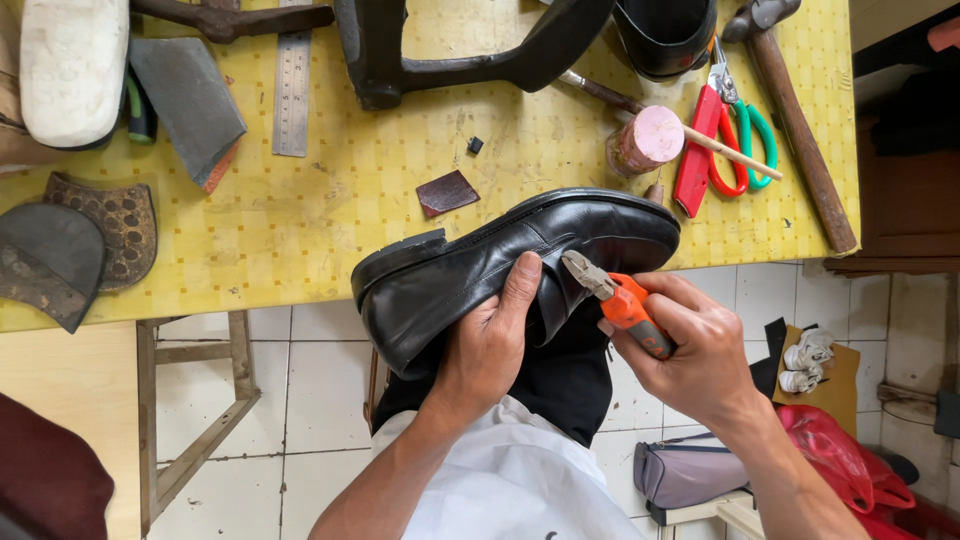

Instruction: The person stitches a black leather shoe by hand using a needle and thread, repeatedly pulling the thread through the leather. They then use pliers to cut the thread and continue stitching.

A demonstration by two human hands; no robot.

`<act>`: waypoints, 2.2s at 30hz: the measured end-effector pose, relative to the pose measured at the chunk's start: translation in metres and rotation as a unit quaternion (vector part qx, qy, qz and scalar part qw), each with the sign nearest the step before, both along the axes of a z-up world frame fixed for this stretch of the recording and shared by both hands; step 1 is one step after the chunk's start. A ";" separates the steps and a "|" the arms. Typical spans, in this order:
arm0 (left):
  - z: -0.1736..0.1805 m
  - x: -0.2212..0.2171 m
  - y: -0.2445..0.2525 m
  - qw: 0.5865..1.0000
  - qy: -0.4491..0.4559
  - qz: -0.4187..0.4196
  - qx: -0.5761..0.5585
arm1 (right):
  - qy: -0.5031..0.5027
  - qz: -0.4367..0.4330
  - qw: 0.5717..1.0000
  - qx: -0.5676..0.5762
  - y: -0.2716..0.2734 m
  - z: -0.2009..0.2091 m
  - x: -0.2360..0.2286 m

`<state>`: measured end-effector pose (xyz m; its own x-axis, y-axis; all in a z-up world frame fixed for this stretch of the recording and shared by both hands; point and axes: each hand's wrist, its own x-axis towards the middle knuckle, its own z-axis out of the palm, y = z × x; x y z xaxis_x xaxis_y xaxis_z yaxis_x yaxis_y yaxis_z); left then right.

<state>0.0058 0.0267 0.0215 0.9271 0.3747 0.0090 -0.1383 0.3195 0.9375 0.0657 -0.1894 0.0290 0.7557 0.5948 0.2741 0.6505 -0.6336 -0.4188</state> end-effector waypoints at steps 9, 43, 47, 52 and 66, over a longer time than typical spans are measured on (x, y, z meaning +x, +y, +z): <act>-0.001 0.000 -0.006 0.999 0.011 0.024 0.018 | 0.142 0.007 0.987 0.078 0.007 0.006 0.006; -0.010 -0.002 -0.025 0.962 0.263 0.028 -0.068 | 0.507 -0.091 0.692 0.505 -0.088 -0.045 -0.023; -0.011 -0.002 -0.027 0.941 0.285 0.050 -0.175 | 0.496 -0.091 0.696 0.511 -0.092 -0.048 -0.022; -0.016 -0.003 -0.029 0.945 0.261 0.063 -0.188 | 0.490 -0.125 0.694 0.512 -0.100 -0.049 -0.024; -0.015 -0.005 -0.030 0.950 0.246 0.076 -0.177 | -0.017 -0.231 0.972 -0.029 -0.147 -0.037 -0.017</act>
<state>0.0005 -0.0028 0.0066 0.7207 0.4040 -0.5633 0.2191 0.6382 0.7380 0.0491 -0.3363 -0.0079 0.9370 0.2100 0.2792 0.3043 -0.8830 -0.3572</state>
